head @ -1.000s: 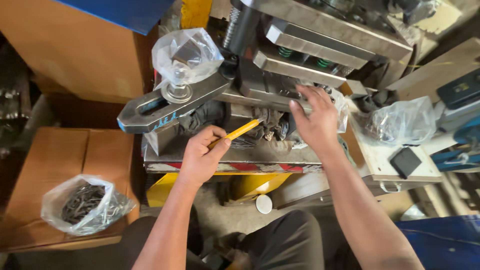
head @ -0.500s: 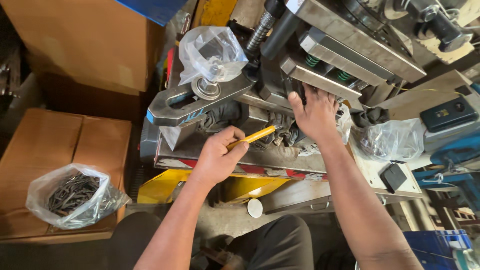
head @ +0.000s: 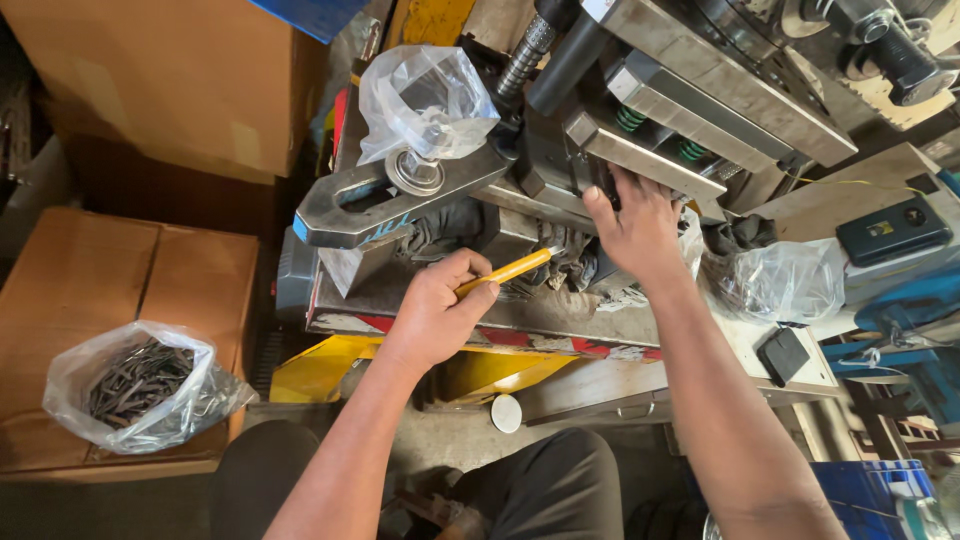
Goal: The person operates a manual press machine, repeatedly placing small metal pieces into the die and using a yellow tool to assist with positioning. The person then pulls the lever to activate the press and collects the processed pieces.
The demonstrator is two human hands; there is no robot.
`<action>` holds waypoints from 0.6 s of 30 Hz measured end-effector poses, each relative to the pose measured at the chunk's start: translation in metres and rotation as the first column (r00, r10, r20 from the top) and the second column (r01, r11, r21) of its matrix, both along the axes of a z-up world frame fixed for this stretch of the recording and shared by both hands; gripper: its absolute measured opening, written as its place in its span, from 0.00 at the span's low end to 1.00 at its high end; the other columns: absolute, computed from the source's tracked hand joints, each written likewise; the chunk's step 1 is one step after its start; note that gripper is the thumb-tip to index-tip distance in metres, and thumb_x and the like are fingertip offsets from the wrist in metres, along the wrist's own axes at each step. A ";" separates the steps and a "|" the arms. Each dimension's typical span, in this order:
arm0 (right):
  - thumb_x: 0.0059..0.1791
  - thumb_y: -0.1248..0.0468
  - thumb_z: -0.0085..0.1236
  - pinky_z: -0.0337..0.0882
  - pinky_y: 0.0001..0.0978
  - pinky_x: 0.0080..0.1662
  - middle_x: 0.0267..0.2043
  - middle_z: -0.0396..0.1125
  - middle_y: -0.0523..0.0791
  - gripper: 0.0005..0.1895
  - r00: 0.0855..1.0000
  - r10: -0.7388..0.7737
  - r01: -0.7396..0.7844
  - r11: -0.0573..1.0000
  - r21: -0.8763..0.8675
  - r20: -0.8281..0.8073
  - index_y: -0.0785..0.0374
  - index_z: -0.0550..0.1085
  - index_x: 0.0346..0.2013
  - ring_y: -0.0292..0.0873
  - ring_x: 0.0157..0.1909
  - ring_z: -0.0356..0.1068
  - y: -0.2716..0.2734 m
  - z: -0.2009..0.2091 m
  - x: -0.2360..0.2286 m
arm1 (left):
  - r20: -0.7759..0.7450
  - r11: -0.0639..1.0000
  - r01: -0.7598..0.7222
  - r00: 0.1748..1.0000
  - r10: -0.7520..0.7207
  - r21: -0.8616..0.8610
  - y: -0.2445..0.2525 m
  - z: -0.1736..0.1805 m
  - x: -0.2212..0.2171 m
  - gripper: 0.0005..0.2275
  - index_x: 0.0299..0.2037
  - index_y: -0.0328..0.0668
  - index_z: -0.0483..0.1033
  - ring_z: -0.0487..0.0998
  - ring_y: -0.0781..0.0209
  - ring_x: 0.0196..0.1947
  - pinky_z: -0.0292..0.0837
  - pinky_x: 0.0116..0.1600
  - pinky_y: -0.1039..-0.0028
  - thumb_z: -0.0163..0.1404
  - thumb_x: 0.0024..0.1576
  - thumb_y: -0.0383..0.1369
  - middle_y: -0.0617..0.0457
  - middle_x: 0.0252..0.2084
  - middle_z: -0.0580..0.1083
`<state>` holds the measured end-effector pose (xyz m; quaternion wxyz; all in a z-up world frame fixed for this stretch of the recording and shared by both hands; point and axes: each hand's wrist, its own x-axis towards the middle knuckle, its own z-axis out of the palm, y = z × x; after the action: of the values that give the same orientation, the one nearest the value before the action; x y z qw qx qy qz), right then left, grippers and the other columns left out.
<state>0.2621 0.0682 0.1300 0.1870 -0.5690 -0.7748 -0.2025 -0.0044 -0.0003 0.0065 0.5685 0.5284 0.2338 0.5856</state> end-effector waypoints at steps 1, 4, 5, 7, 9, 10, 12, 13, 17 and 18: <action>0.57 0.39 0.42 0.48 0.62 0.69 0.68 0.61 0.62 0.39 0.999 0.025 -0.025 1.000 0.008 0.026 0.67 0.63 0.70 0.68 0.70 0.55 0.001 0.001 0.002 | -0.015 1.000 -0.019 1.000 0.019 0.019 0.000 0.000 -0.001 0.03 0.39 0.34 0.73 0.66 0.76 0.30 0.64 0.34 0.80 0.54 0.59 0.24 0.61 0.30 0.72; 0.56 0.38 0.46 0.53 0.61 0.66 0.64 0.61 0.66 0.44 0.998 -0.033 0.033 0.999 -0.013 0.046 0.74 0.58 0.70 0.70 0.65 0.59 0.001 -0.002 0.009 | -0.023 1.000 -0.013 1.000 0.013 -0.001 0.000 0.001 0.000 0.03 0.39 0.34 0.73 0.66 0.76 0.30 0.63 0.33 0.80 0.53 0.59 0.24 0.60 0.29 0.72; 0.55 0.37 0.47 0.54 0.60 0.65 0.62 0.61 0.68 0.46 0.996 -0.073 0.074 0.997 -0.028 0.045 0.76 0.57 0.70 0.71 0.63 0.60 0.001 -0.003 0.012 | -0.018 1.000 -0.002 1.000 0.002 -0.021 0.000 0.001 0.001 0.02 0.39 0.34 0.73 0.66 0.76 0.30 0.63 0.33 0.80 0.53 0.60 0.24 0.60 0.29 0.72; 0.55 0.37 0.48 0.57 0.60 0.64 0.61 0.62 0.68 0.47 0.997 -0.073 0.074 0.996 -0.044 0.024 0.76 0.56 0.71 0.72 0.61 0.62 -0.001 -0.006 0.014 | -0.027 1.000 -0.008 1.000 0.008 -0.009 0.000 0.001 0.001 0.02 0.39 0.34 0.73 0.66 0.76 0.30 0.63 0.33 0.80 0.53 0.60 0.24 0.60 0.29 0.72; 0.56 0.38 0.49 0.58 0.59 0.64 0.61 0.63 0.68 0.46 0.999 -0.030 0.030 0.999 -0.014 0.017 0.76 0.56 0.71 0.72 0.60 0.63 0.000 -0.007 0.015 | -0.022 1.000 -0.011 1.000 0.011 0.001 0.000 0.002 0.000 0.02 0.39 0.34 0.73 0.66 0.76 0.30 0.64 0.33 0.80 0.53 0.60 0.24 0.61 0.29 0.72; 0.56 0.39 0.49 0.58 0.59 0.63 0.61 0.63 0.68 0.45 1.000 0.010 -0.010 1.000 0.022 0.021 0.76 0.56 0.71 0.72 0.61 0.63 -0.001 -0.008 0.014 | -0.013 1.000 -0.008 1.000 0.008 0.003 0.000 0.002 0.000 0.02 0.39 0.34 0.73 0.67 0.76 0.31 0.64 0.34 0.80 0.53 0.60 0.24 0.61 0.30 0.72; 0.57 0.39 0.49 0.58 0.59 0.63 0.61 0.64 0.68 0.44 0.998 0.052 -0.054 0.997 0.055 0.029 0.76 0.57 0.70 0.72 0.61 0.63 -0.002 -0.009 0.013 | 0.005 1.000 0.006 1.000 -0.006 0.002 0.000 0.001 0.000 0.02 0.39 0.34 0.72 0.66 0.76 0.31 0.64 0.34 0.81 0.53 0.60 0.24 0.61 0.30 0.72; 0.57 0.39 0.49 0.58 0.59 0.64 0.61 0.65 0.67 0.43 0.998 0.055 -0.057 0.997 0.052 0.032 0.76 0.58 0.70 0.72 0.61 0.64 -0.002 -0.009 0.013 | 0.015 1.000 0.018 1.000 -0.018 -0.002 -0.001 0.002 -0.001 0.02 0.39 0.34 0.72 0.66 0.76 0.31 0.63 0.34 0.81 0.53 0.60 0.24 0.61 0.30 0.71; 0.56 0.39 0.49 0.60 0.58 0.62 0.60 0.68 0.62 0.40 0.998 0.059 -0.059 0.998 0.008 -0.028 0.72 0.62 0.66 0.68 0.59 0.67 -0.003 -0.003 0.011 | -0.020 0.999 0.029 0.999 -0.029 -0.030 -0.001 0.005 -0.001 0.02 0.38 0.34 0.72 0.64 0.76 0.28 0.61 0.31 0.80 0.52 0.60 0.24 0.61 0.28 0.70; 0.56 0.39 0.49 0.60 0.58 0.62 0.59 0.68 0.63 0.40 0.999 0.047 -0.047 0.999 0.010 -0.003 0.72 0.62 0.67 0.68 0.58 0.67 -0.003 -0.002 0.010 | -0.014 0.999 0.027 1.000 -0.028 -0.025 -0.001 0.005 -0.002 0.02 0.38 0.34 0.72 0.64 0.77 0.28 0.61 0.31 0.80 0.52 0.60 0.24 0.62 0.28 0.70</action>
<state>0.2721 0.0649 0.1282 0.1958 -0.5499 -0.7867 -0.2012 -0.0061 -0.0016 0.0116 0.5814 0.5286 0.2379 0.5709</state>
